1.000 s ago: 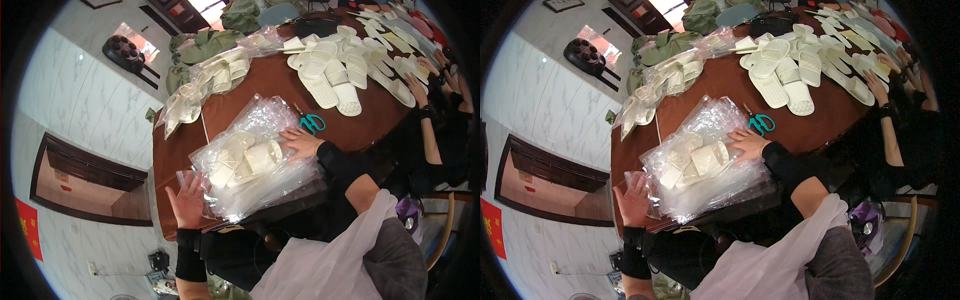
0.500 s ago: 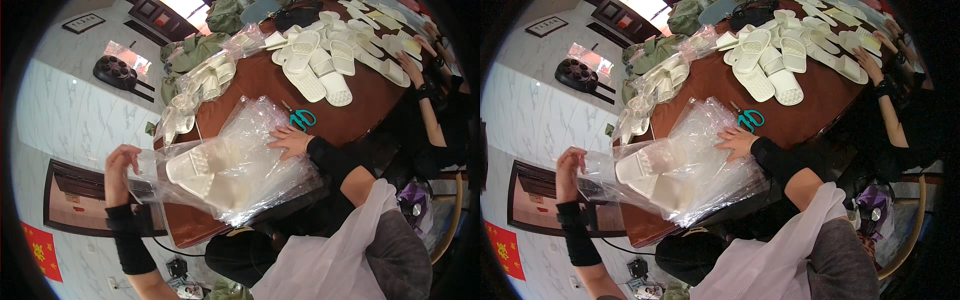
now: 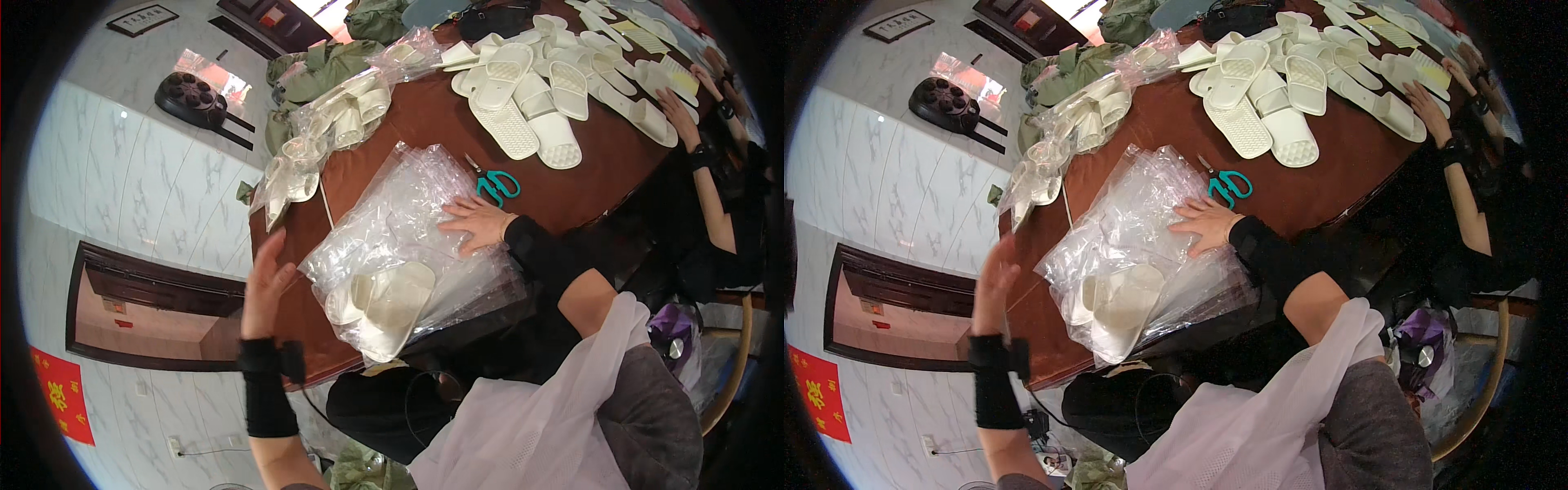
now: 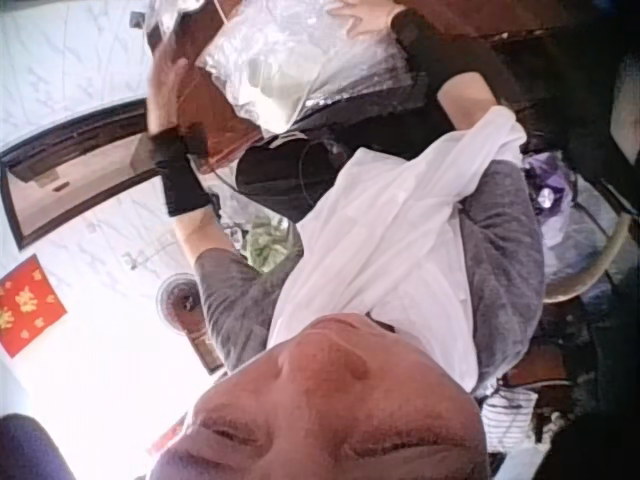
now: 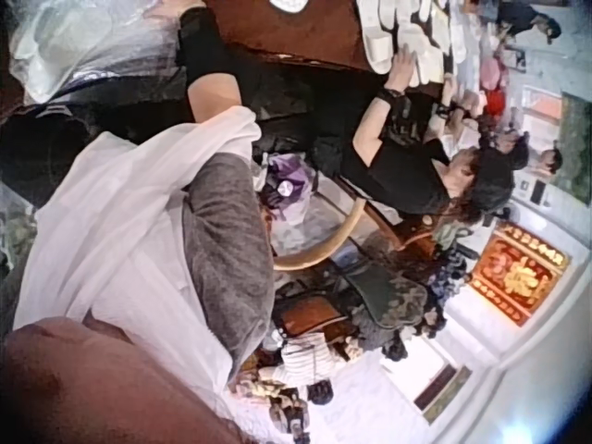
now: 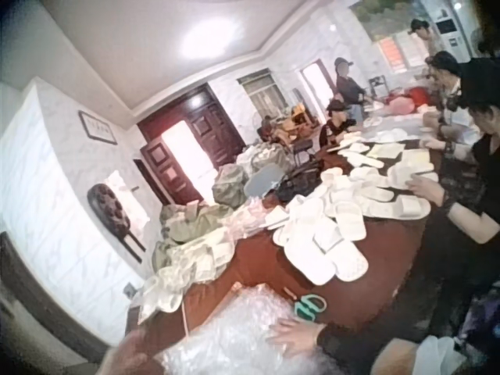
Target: Packing white slippers into plastic bags at a workshop table.
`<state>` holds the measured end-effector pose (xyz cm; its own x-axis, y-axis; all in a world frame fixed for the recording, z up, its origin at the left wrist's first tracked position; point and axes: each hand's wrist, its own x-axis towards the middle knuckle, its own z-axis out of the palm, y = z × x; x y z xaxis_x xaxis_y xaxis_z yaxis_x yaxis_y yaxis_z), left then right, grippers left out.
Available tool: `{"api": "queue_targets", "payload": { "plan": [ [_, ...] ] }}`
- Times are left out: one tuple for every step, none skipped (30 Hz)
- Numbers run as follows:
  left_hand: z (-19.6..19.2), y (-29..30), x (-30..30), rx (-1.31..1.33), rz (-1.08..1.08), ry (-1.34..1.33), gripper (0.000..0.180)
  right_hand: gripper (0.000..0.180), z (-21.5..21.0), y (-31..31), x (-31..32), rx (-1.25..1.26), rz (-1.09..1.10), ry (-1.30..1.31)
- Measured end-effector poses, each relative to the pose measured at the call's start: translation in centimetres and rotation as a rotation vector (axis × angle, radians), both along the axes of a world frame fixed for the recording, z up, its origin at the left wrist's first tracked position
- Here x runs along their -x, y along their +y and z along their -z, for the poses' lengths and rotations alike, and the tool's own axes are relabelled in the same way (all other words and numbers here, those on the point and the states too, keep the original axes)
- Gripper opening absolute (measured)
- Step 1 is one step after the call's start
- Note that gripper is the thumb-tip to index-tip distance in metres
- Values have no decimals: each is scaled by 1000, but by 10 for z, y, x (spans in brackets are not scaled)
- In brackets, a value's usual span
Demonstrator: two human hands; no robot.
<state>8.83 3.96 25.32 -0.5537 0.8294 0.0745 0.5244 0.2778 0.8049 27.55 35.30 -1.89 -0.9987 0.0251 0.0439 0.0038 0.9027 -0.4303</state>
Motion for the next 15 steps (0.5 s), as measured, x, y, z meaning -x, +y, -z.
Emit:
{"api": "queue_targets", "payload": {
  "plan": [
    [33, -25, 22, -36, -55, 36, 52, 79, -3, -2, 3, 22, -16, 10],
    [61, -38, 23, -35, -165, 6, 50, 80, -4, -1, 3, 44, -22, 9],
    [90, -51, 22, -34, -275, -25, 49, 80, -6, 2, 2, 41, -21, 4],
    [123, -70, 23, -68, -433, -29, 46, 82, -12, 4, 4, 79, -34, -9],
    [148, -96, 32, -13, -542, 57, 45, 84, -24, 1, 9, 116, -57, -13],
    [174, -122, 38, -47, -617, 44, 45, 84, -36, -3, 13, 111, -78, -4],
    [193, -114, 23, -54, -672, -64, 44, 74, -38, 4, 4, 147, -59, 30],
    [204, -115, 14, -85, -672, -112, 44, 65, -40, 6, 0, 184, -55, 77],
    [210, -115, 10, -84, -677, -178, 45, 65, -41, 10, -1, 177, -61, 69],
    [216, -115, 8, -84, -683, -245, 45, 50, -45, 14, -1, 82, 3, 247],
    [222, -114, 7, -92, -691, -255, 45, 35, -48, 17, 0, -14, 64, 425],
    [224, -108, 4, -166, -699, -294, 43, 35, -62, 12, -1, -25, 47, 415],
    [226, -107, 2, -243, -715, -327, 41, 24, -85, -1, 0, 146, 136, 462],
    [230, -107, 3, -261, -732, -339, 41, 16, -102, -13, 0, 313, 231, 505],
    [234, -108, 8, -326, -728, -339, 41, 16, -101, -20, 7, 666, 160, 424]
  ]
}}
